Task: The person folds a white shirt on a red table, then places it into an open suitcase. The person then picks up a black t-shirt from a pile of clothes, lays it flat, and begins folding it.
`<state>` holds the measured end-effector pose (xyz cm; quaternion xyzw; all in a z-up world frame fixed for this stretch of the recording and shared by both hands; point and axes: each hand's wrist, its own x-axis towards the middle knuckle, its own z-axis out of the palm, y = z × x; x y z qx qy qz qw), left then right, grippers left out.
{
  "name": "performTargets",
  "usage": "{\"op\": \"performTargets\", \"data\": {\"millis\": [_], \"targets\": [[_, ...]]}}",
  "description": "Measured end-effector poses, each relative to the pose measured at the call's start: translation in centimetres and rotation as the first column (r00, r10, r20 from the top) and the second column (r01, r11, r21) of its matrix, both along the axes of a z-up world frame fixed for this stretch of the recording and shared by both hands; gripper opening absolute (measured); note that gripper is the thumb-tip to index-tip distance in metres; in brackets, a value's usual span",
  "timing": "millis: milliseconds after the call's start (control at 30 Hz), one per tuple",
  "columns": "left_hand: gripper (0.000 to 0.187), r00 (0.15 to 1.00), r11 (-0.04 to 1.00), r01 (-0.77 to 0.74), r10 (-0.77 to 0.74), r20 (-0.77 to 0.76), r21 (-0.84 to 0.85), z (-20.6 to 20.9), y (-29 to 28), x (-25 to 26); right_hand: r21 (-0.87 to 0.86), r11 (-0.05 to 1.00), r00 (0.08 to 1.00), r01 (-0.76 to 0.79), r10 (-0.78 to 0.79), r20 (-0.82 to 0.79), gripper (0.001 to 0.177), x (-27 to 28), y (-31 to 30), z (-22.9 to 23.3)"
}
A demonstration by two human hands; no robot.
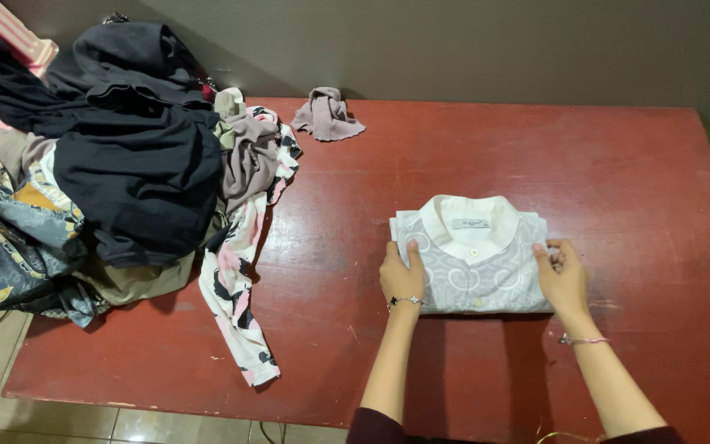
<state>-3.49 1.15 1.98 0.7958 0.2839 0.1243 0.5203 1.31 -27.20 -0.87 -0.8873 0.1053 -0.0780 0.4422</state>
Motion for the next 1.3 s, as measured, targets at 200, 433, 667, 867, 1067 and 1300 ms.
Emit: {"op": "performTargets", "data": {"millis": [200, 433, 667, 867, 1067, 1300], "targets": [[0.037, 1.0, 1.0, -0.017, 0.017, -0.009, 0.01, -0.2, -0.4, -0.3, 0.181, 0.983, 0.998, 0.017, -0.006, -0.061, 0.041, 2.4, -1.2, -1.0], [0.039, 0.994, 0.993, -0.098, 0.094, -0.059, -0.07, 0.9, -0.9, -0.4, 0.069, 0.995, 0.997, 0.069, -0.067, -0.024, 0.048, 0.8, 0.9, 0.4], [0.051, 0.956, 0.831, 0.051, -0.201, 0.214, 0.554, -0.2, -2.4, -0.6, 0.254, 0.966, 0.995, -0.041, 0.016, 0.098, 0.029, 2.0, -0.3, -1.2], [0.052, 0.873, 0.693, 0.371, -0.487, 0.022, 0.618, -2.1, -3.2, -1.6, 0.355, 0.934, 0.999, -0.045, 0.033, 0.039, 0.034, 2.9, -0.4, -1.6], [0.053, 0.901, 0.692, 0.29, -0.43, 0.055, 0.662, -1.8, -4.4, -2.6, 0.19, 0.98, 0.998, -0.055, 0.062, -0.029, 0.033, 2.4, 0.6, 0.2], [0.047, 0.655, 0.541, 0.755, -0.603, -0.456, 0.37, 3.2, -6.7, -5.5, 0.077, 0.897, 0.884, -0.435, 0.442, -0.15, 0.029, 3.7, -0.8, 1.9]]}}
